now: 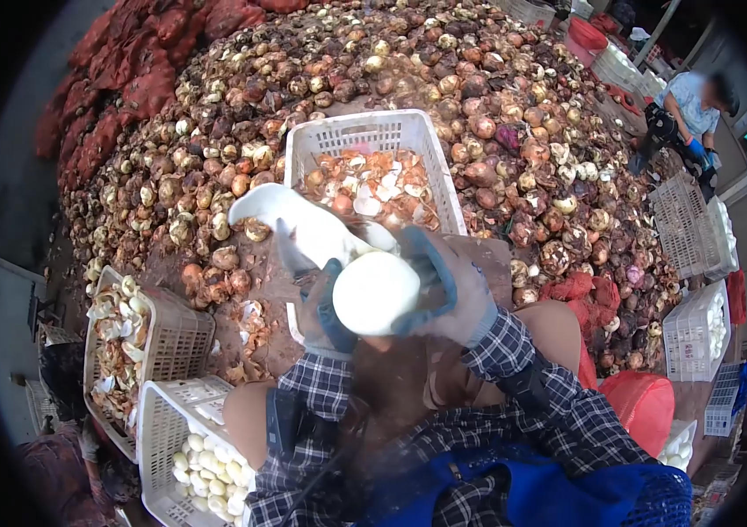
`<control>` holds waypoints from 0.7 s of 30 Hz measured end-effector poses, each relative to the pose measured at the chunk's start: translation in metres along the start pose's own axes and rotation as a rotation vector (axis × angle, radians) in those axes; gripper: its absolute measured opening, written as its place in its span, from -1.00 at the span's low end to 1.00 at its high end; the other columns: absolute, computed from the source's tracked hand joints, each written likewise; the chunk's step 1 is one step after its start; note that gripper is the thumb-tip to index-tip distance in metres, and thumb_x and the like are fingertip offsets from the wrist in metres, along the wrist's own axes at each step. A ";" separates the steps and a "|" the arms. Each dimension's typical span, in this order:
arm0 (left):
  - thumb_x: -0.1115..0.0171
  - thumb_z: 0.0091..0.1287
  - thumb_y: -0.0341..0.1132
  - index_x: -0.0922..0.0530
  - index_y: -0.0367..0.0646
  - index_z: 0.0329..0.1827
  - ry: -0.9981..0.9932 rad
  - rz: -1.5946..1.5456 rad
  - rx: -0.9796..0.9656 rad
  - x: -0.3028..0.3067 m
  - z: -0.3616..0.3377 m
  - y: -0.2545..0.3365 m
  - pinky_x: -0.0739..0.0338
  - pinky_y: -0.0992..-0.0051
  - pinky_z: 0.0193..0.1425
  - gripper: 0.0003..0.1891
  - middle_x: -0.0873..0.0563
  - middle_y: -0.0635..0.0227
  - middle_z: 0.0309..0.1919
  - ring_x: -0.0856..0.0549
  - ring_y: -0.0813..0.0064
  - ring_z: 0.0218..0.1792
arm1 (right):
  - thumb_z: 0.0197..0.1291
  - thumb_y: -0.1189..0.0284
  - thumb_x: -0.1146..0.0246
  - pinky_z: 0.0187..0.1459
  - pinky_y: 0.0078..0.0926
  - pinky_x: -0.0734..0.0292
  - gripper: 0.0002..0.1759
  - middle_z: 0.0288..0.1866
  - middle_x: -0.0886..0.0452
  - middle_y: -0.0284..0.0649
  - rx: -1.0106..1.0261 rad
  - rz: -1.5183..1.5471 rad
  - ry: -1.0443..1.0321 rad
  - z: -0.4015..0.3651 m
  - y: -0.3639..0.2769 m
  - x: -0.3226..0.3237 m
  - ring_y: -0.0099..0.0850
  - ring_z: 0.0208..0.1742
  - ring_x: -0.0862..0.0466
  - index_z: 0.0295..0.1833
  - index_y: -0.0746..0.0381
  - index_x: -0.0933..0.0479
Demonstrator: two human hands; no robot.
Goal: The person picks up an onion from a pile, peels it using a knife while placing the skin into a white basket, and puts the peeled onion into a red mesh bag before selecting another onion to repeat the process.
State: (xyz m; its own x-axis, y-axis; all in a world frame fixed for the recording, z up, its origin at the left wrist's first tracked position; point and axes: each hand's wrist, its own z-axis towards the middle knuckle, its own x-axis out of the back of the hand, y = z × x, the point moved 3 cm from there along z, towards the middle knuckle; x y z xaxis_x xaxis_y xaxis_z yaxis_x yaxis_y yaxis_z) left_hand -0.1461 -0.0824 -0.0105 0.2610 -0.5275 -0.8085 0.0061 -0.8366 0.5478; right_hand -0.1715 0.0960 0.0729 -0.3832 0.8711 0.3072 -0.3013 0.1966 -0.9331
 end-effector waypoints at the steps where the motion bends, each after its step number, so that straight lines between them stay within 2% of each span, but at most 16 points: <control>1: -0.11 0.41 -0.31 -0.49 -0.35 0.10 0.119 0.319 -0.187 -0.004 -0.003 0.009 -0.65 0.36 -0.03 -0.69 -0.67 0.17 -0.09 -0.69 0.39 -0.13 | -0.14 0.32 -0.51 0.23 -0.30 -0.43 -0.05 0.23 -0.45 -0.06 -0.204 0.264 -0.013 -0.006 0.010 -0.005 -0.27 0.24 -0.46 0.39 0.31 -0.24; 2: -0.13 0.38 -0.34 -0.50 -0.36 0.08 0.155 0.302 -0.265 -0.009 -0.005 0.014 -0.64 0.38 -0.03 -0.70 -0.67 0.18 -0.10 -0.69 0.40 -0.13 | -0.09 0.42 -0.49 0.21 -0.35 -0.45 -0.12 0.22 -0.47 -0.10 -0.409 0.527 -0.026 -0.011 0.017 -0.010 -0.33 0.22 -0.49 0.38 0.33 -0.25; 3: -0.15 0.35 -0.38 -0.50 -0.38 0.07 0.193 0.284 -0.341 -0.014 -0.007 0.019 -0.63 0.41 -0.04 -0.70 -0.67 0.18 -0.10 -0.69 0.41 -0.14 | -0.01 0.59 -0.39 0.15 -0.47 -0.51 -0.24 0.17 -0.52 -0.18 -0.488 0.698 -0.002 -0.013 0.019 -0.012 -0.43 0.13 -0.56 0.36 0.34 -0.27; 4: -0.16 0.32 -0.42 -0.50 -0.40 0.05 0.231 0.268 -0.413 -0.024 -0.011 0.025 -0.63 0.43 -0.04 -0.70 -0.67 0.19 -0.11 -0.69 0.42 -0.14 | -0.02 0.60 -0.39 0.13 -0.46 -0.53 -0.23 0.16 -0.53 -0.16 -0.458 0.782 0.041 -0.014 0.025 -0.019 -0.42 0.11 -0.57 0.36 0.35 -0.27; 5: -0.18 0.24 -0.49 -0.50 -0.41 0.03 0.286 0.390 -0.427 -0.039 -0.018 0.028 -0.60 0.49 -0.08 -0.69 -0.67 0.23 -0.12 -0.68 0.46 -0.17 | -0.03 0.60 -0.39 0.12 -0.46 -0.54 -0.22 0.15 -0.54 -0.15 -0.427 0.866 0.087 -0.015 0.034 -0.030 -0.41 0.09 -0.59 0.36 0.36 -0.26; 8: -0.19 0.23 -0.51 -0.51 -0.41 0.03 0.320 0.759 -0.271 -0.043 -0.028 0.027 -0.57 0.57 -0.16 -0.69 -0.67 0.26 -0.14 -0.67 0.51 -0.23 | -0.02 0.59 -0.38 0.13 -0.41 -0.56 -0.21 0.18 -0.51 -0.08 -0.447 0.967 0.151 -0.016 0.043 -0.028 -0.33 0.12 -0.59 0.37 0.38 -0.23; 9: -0.20 0.26 -0.44 -0.54 -0.37 -0.04 0.240 0.654 -0.360 -0.063 -0.031 0.027 -0.56 0.56 -0.34 -0.76 -0.69 0.29 -0.34 -0.65 0.54 -0.41 | -0.01 0.58 -0.37 0.14 -0.38 -0.56 -0.20 0.20 -0.49 -0.05 -0.473 0.974 0.152 -0.015 0.045 -0.025 -0.30 0.15 -0.59 0.38 0.38 -0.22; 12: -0.15 0.34 -0.27 -0.57 -0.26 -0.11 0.177 0.362 -0.284 -0.055 -0.014 0.033 -0.51 0.49 -0.52 -0.77 -0.53 0.39 -0.62 -0.51 0.57 -0.63 | 0.06 0.53 -0.32 0.18 -0.30 -0.55 -0.25 0.25 -0.45 0.04 -0.423 1.378 0.040 -0.016 0.045 -0.020 -0.16 0.19 -0.57 0.38 0.40 -0.20; 13: -0.11 0.39 -0.19 -0.57 -0.21 -0.13 0.174 0.292 -0.235 -0.062 -0.012 0.038 -0.49 0.46 -0.58 -0.75 -0.44 0.44 -0.73 -0.44 0.59 -0.71 | 0.08 0.39 -0.31 0.26 -0.19 -0.49 -0.21 0.29 -0.41 0.08 -0.326 1.402 -0.007 -0.014 0.047 -0.021 -0.06 0.24 -0.52 0.39 0.41 -0.17; 14: -0.05 0.42 -0.18 -0.59 -0.20 -0.12 0.151 0.218 -0.207 -0.055 -0.006 0.047 -0.50 0.46 -0.57 -0.74 -0.43 0.47 -0.73 -0.43 0.61 -0.71 | 0.06 0.35 -0.33 0.27 -0.17 -0.47 -0.17 0.30 -0.39 0.08 -0.311 1.439 -0.039 -0.015 0.047 -0.019 -0.06 0.26 -0.50 0.40 0.41 -0.15; 16: -0.05 0.42 -0.16 -0.59 -0.19 -0.12 0.133 0.199 -0.284 -0.050 0.004 0.061 -0.51 0.45 -0.56 -0.72 -0.44 0.47 -0.71 -0.42 0.62 -0.71 | 0.02 0.26 -0.36 0.31 -0.14 -0.43 -0.08 0.33 -0.36 0.10 -0.272 1.512 -0.103 -0.014 0.043 -0.013 -0.06 0.30 -0.47 0.42 0.42 -0.12; 17: -0.10 0.39 -0.19 -0.58 -0.21 -0.12 0.149 0.401 -0.237 -0.050 0.007 0.062 -0.51 0.47 -0.58 -0.75 -0.47 0.44 -0.69 -0.45 0.62 -0.71 | -0.09 0.15 -0.42 0.35 -0.11 -0.36 0.06 0.34 -0.34 0.10 -0.292 1.442 -0.077 -0.014 0.043 -0.010 -0.07 0.34 -0.42 0.44 0.42 -0.07; 20: -0.24 0.30 -0.29 -0.56 -0.26 -0.13 0.189 1.007 -0.101 -0.053 0.015 0.061 -0.49 0.51 -0.62 -0.79 -0.59 0.36 -0.64 -0.53 0.60 -0.71 | -0.18 0.10 -0.47 0.33 -0.13 -0.38 0.14 0.33 -0.35 0.09 -0.160 1.423 -0.155 -0.005 0.056 -0.005 -0.09 0.32 -0.44 0.44 0.42 -0.07; 21: -0.26 0.26 -0.37 -0.56 -0.28 -0.07 0.216 1.075 -0.090 -0.056 0.009 0.053 -0.47 0.53 -0.61 -0.77 -0.67 0.33 -0.53 -0.59 0.59 -0.66 | -0.20 0.07 -0.48 0.33 -0.13 -0.39 0.17 0.32 -0.35 0.09 -0.114 1.401 -0.167 -0.002 0.054 -0.002 -0.10 0.32 -0.44 0.44 0.42 -0.06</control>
State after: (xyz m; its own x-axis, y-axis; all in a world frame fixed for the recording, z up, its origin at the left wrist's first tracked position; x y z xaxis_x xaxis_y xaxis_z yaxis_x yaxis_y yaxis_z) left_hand -0.1687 -0.0988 0.0619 0.3361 -0.9298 0.1503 -0.2576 0.0628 0.9642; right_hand -0.1856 0.1056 0.0212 -0.4016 0.3115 -0.8612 0.4770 -0.7316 -0.4870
